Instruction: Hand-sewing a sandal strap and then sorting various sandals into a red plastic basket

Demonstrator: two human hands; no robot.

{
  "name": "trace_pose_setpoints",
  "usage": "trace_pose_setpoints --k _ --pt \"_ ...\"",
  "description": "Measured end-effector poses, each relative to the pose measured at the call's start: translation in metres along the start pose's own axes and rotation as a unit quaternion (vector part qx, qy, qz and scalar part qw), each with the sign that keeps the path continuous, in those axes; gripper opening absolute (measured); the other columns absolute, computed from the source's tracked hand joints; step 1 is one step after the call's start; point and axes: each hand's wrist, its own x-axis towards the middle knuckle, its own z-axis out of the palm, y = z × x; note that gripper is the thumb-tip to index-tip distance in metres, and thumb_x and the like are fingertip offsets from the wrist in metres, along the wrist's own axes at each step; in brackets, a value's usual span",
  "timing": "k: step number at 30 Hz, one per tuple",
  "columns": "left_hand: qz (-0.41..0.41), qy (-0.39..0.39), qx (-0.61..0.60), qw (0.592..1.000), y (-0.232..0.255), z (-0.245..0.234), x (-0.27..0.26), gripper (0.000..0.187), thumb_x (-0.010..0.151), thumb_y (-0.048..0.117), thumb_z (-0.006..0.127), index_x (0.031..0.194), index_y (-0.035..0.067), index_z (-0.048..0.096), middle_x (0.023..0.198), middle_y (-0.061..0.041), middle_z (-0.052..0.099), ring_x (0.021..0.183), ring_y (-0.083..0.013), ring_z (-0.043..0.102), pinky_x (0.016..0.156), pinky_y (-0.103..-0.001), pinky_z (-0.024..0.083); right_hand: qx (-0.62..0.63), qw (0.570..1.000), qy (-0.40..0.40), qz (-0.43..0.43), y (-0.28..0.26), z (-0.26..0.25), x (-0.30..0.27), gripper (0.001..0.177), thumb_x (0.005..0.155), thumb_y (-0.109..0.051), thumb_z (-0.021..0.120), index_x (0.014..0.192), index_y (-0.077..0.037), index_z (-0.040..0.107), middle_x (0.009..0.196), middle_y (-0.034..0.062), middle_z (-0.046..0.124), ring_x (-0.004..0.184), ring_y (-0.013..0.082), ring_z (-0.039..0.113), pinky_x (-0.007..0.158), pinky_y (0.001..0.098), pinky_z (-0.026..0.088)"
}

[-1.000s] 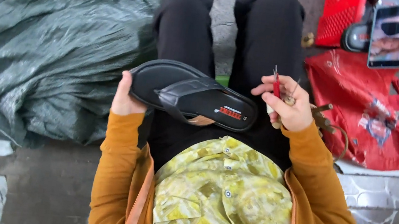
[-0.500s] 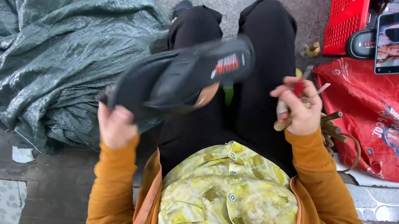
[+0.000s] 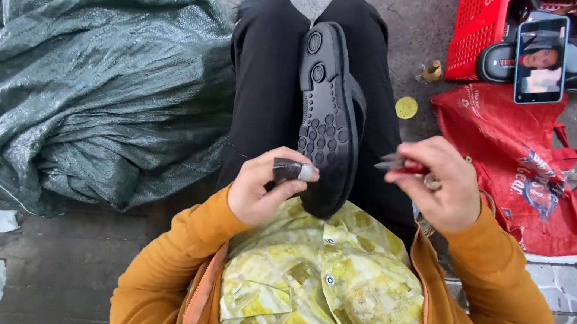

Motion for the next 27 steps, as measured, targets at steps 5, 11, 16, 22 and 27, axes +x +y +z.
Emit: trace_pose_setpoints --k 5,11,16,22,27 --pt "0.021 -0.052 -0.039 0.998 0.030 0.005 0.010 0.014 0.089 0.013 0.064 0.097 0.004 0.071 0.102 -0.014 0.068 0.089 -0.0312 0.067 0.080 -0.039 0.054 -0.162 0.976 -0.070 -0.128 -0.036 -0.001 0.012 0.033 0.078 -0.021 0.076 0.110 -0.011 0.072 0.089 0.0088 0.060 0.070 0.0235 0.057 0.066 0.0341 0.051" --pt "0.088 -0.121 -0.063 0.987 0.050 0.005 0.014 0.014 0.092 0.013 0.061 0.094 0.002 0.069 0.103 -0.015 0.068 0.091 -0.0357 0.066 0.080 -0.046 0.054 -0.259 0.941 -0.132 -0.176 -0.052 0.005 0.009 0.028 0.087 -0.028 0.065 0.113 -0.019 0.068 0.082 0.0045 0.053 0.066 0.0238 0.054 0.058 0.0337 0.047" --pt "0.124 -0.151 -0.061 0.979 0.058 0.012 0.007 0.015 0.091 0.010 0.063 0.081 -0.002 0.063 0.103 -0.018 0.068 0.087 -0.0401 0.068 0.074 -0.047 0.056 -0.339 0.915 -0.085 -0.203 -0.046 0.018 -0.004 0.028 0.087 -0.036 0.066 0.111 -0.022 0.069 0.089 0.0008 0.055 0.064 0.0192 0.051 0.055 0.0297 0.046" --pt "0.095 -0.151 -0.079 0.981 0.052 0.020 0.002 0.016 0.093 0.012 0.060 0.092 -0.003 0.067 0.106 -0.018 0.069 0.089 -0.0375 0.070 0.074 -0.045 0.057 -0.406 0.886 -0.095 -0.203 -0.055 0.015 -0.011 0.022 0.091 -0.027 0.059 0.111 -0.018 0.066 0.088 0.0005 0.050 0.065 0.0189 0.048 0.057 0.0282 0.047" --pt "0.004 -0.080 -0.104 0.991 0.043 0.022 0.002 0.016 0.091 0.011 0.061 0.091 -0.003 0.070 0.094 -0.017 0.072 0.080 -0.0324 0.072 0.072 -0.040 0.057 -0.422 0.881 -0.111 -0.182 -0.059 0.017 -0.010 0.017 0.093 -0.027 0.055 0.102 -0.016 0.064 0.081 -0.0001 0.043 0.066 0.0197 0.047 0.054 0.0298 0.044"
